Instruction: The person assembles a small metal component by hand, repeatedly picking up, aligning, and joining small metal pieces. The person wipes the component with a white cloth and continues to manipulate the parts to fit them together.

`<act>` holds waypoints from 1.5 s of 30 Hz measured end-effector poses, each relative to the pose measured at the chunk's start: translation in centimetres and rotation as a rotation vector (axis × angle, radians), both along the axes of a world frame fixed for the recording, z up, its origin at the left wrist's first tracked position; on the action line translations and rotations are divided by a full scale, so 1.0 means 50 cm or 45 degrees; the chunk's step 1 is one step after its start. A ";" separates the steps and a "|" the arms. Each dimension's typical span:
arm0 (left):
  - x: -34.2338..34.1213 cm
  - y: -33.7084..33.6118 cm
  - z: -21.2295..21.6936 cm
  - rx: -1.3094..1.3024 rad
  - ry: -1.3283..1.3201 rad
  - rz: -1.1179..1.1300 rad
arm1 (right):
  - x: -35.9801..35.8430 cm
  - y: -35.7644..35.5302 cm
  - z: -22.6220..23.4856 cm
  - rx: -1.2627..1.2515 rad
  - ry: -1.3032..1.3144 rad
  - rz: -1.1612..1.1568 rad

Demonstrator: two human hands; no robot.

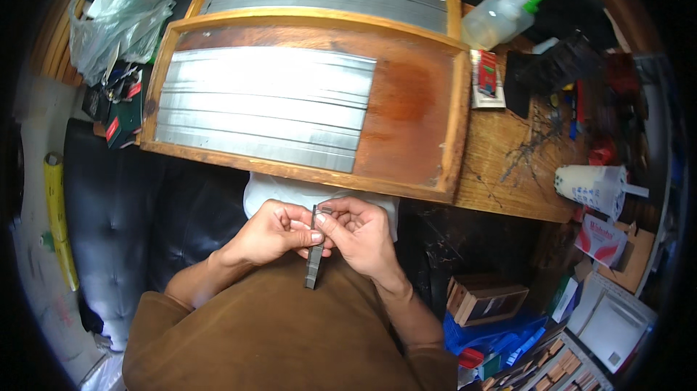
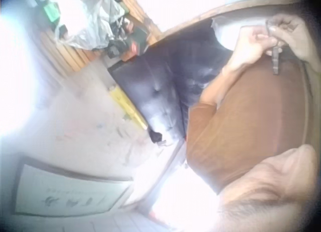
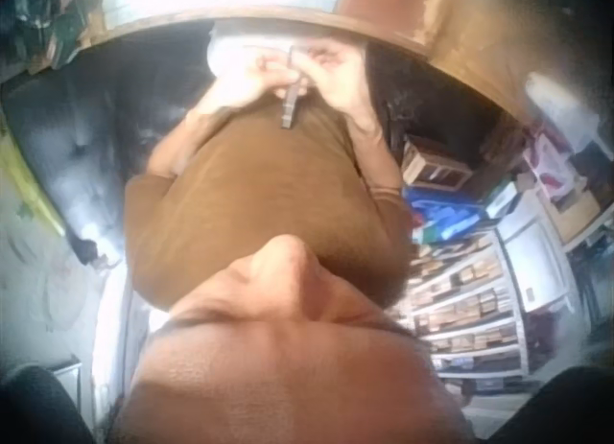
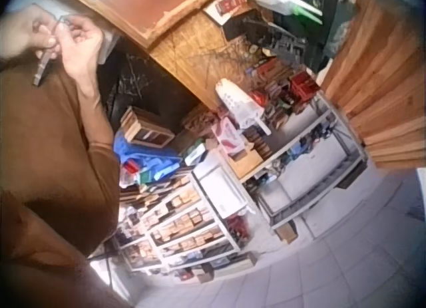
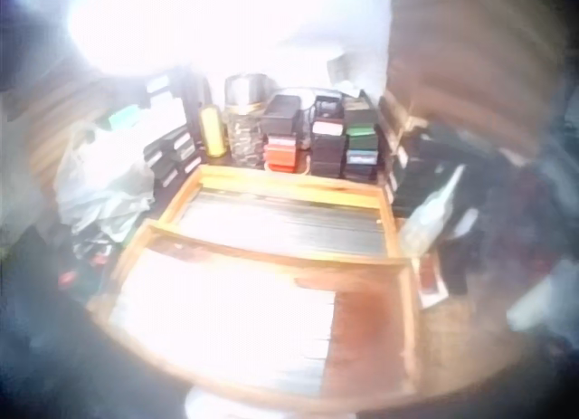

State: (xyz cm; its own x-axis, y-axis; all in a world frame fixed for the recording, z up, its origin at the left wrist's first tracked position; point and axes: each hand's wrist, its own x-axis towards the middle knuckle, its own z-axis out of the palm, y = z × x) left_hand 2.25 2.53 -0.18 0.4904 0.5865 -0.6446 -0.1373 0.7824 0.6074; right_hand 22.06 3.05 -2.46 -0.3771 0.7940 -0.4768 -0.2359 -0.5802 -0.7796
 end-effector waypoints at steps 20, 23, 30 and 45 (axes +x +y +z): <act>0.328 0.234 0.188 1.648 0.480 -0.075 | 0.092 -0.048 0.014 0.200 -0.101 0.138; 0.196 0.169 0.215 1.532 0.277 -0.203 | 0.102 -0.055 0.011 0.202 -0.376 0.224; 0.024 -0.014 0.062 0.676 0.331 -0.161 | 0.063 -0.016 0.037 0.313 0.048 0.013; 0.002 0.052 -0.045 0.163 0.054 0.021 | -0.026 0.020 -0.040 -0.058 0.112 -0.190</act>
